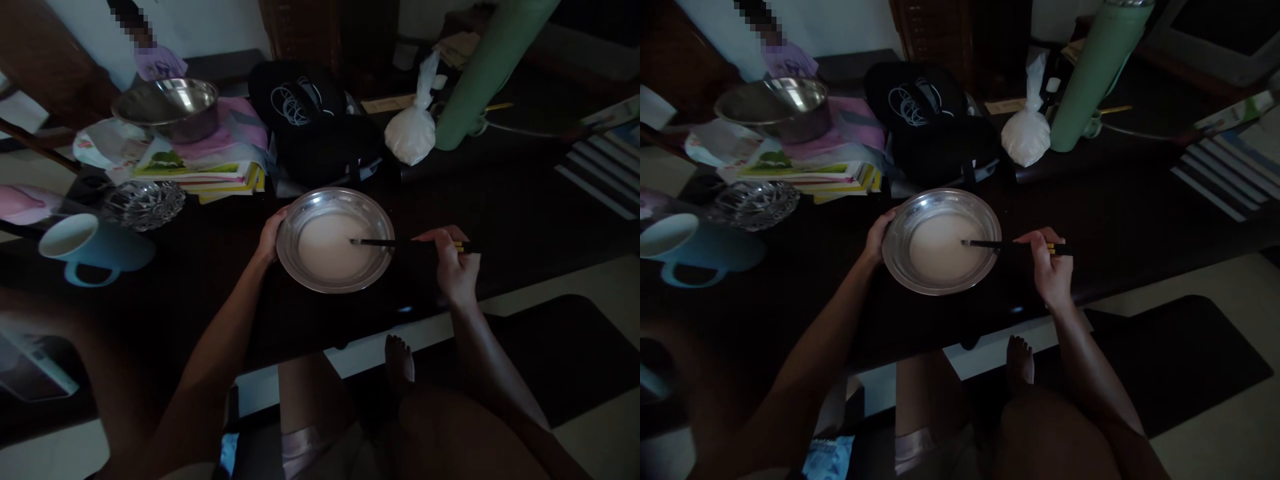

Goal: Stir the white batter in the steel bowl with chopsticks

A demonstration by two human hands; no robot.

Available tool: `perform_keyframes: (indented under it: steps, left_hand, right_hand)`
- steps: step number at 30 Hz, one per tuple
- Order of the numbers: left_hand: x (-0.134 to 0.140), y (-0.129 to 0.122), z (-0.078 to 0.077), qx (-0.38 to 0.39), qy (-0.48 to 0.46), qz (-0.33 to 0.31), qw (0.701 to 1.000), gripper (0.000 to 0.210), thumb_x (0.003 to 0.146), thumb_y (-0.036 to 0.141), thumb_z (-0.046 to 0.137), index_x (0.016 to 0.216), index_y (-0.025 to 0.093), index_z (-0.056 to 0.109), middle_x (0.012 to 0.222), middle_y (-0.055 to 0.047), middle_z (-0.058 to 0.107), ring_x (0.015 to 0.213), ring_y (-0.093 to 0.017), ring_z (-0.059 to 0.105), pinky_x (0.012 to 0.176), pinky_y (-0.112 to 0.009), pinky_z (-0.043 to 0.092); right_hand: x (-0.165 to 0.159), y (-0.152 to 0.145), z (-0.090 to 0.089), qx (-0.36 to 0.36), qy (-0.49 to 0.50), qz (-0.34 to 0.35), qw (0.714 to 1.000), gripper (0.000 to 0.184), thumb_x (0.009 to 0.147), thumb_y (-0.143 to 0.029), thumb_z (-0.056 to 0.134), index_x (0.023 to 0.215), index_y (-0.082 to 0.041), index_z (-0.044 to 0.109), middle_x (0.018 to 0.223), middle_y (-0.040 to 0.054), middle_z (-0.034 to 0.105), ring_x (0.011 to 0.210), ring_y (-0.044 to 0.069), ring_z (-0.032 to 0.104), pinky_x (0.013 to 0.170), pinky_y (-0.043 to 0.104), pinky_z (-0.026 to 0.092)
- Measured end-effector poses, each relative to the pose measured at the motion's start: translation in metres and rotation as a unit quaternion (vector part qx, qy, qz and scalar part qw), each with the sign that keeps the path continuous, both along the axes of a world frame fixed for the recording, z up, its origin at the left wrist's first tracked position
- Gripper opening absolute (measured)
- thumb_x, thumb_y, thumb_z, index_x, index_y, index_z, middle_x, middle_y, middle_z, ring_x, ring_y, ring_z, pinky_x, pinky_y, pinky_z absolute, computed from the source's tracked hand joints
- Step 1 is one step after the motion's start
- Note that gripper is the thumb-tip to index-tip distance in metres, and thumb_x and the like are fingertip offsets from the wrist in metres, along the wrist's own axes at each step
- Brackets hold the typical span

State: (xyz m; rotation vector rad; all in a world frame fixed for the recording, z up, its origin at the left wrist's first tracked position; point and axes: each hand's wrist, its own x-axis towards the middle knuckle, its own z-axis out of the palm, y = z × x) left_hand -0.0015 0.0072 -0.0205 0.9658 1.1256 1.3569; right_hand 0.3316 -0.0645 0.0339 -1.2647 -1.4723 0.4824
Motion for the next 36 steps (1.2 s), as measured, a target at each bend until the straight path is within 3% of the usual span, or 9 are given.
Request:
perform_keyframes:
  steps: [5, 11, 17, 25, 31, 36]
  left_hand:
    - [-0.001, 0.0, 0.0, -0.004, 0.001, -0.003, 1.0, 0.032, 0.077, 0.042, 0.058, 0.095, 0.019, 0.072, 0.098, -0.007, 0.076, 0.112, -0.029, 0.066, 0.097, -0.04, 0.052]
    - [-0.001, 0.001, 0.001, -0.002, 0.0, 0.003, 1.0, 0.031, 0.074, 0.042, 0.061, 0.092, 0.018, 0.072, 0.097, -0.006, 0.077, 0.112, -0.029, 0.065, 0.099, -0.04, 0.05]
    - [-0.002, 0.002, -0.001, -0.012, -0.018, 0.007, 1.0, 0.032, 0.071, 0.042, 0.064, 0.091, 0.018, 0.072, 0.1, -0.005, 0.077, 0.11, -0.028, 0.066, 0.1, -0.038, 0.048]
    - [-0.002, 0.001, 0.0, -0.018, -0.017, 0.011, 1.0, 0.036, 0.073, 0.042, 0.064, 0.097, 0.017, 0.073, 0.099, -0.005, 0.077, 0.105, -0.028, 0.067, 0.096, -0.037, 0.048]
    - [-0.003, 0.002, 0.001, -0.021, -0.018, 0.017, 0.999, 0.034, 0.073, 0.04, 0.063, 0.095, 0.017, 0.073, 0.099, -0.006, 0.077, 0.109, -0.028, 0.066, 0.095, -0.037, 0.05]
    - [-0.003, 0.002, 0.001, -0.039, -0.031, 0.029, 0.998, 0.032, 0.074, 0.037, 0.061, 0.096, 0.017, 0.073, 0.098, -0.006, 0.077, 0.109, -0.028, 0.066, 0.095, -0.037, 0.05]
  right_hand:
    - [-0.006, -0.008, 0.003, -0.047, 0.035, 0.07, 0.996, 0.035, 0.096, -0.043, 0.051, 0.075, -0.023, 0.071, 0.072, 0.0009, 0.07, 0.071, 0.018, 0.066, 0.068, 0.033, 0.048]
    - [-0.037, -0.005, -0.017, -0.03, 0.028, 0.13, 0.991, 0.033, 0.097, -0.042, 0.049, 0.081, -0.024, 0.071, 0.081, 0.0024, 0.073, 0.08, 0.02, 0.067, 0.08, 0.038, 0.048]
    - [-0.044, 0.015, -0.017, -0.013, -0.01, 0.107, 0.994, 0.04, 0.097, -0.049, 0.045, 0.078, -0.025, 0.07, 0.079, 0.0042, 0.072, 0.082, 0.022, 0.067, 0.081, 0.039, 0.047]
    - [-0.003, 0.014, -0.002, -0.017, 0.005, 0.013, 1.0, 0.039, 0.097, -0.043, 0.047, 0.074, -0.022, 0.07, 0.073, 0.0034, 0.069, 0.071, 0.018, 0.063, 0.067, 0.032, 0.045]
    - [-0.007, 0.001, 0.004, -0.077, 0.065, 0.114, 0.988, 0.037, 0.096, -0.043, 0.05, 0.072, -0.022, 0.069, 0.07, 0.0013, 0.069, 0.068, 0.017, 0.065, 0.066, 0.031, 0.047]
    - [-0.033, 0.005, -0.01, -0.045, 0.025, 0.164, 0.985, 0.036, 0.097, -0.046, 0.049, 0.078, -0.024, 0.07, 0.077, 0.0024, 0.071, 0.078, 0.02, 0.066, 0.076, 0.035, 0.046]
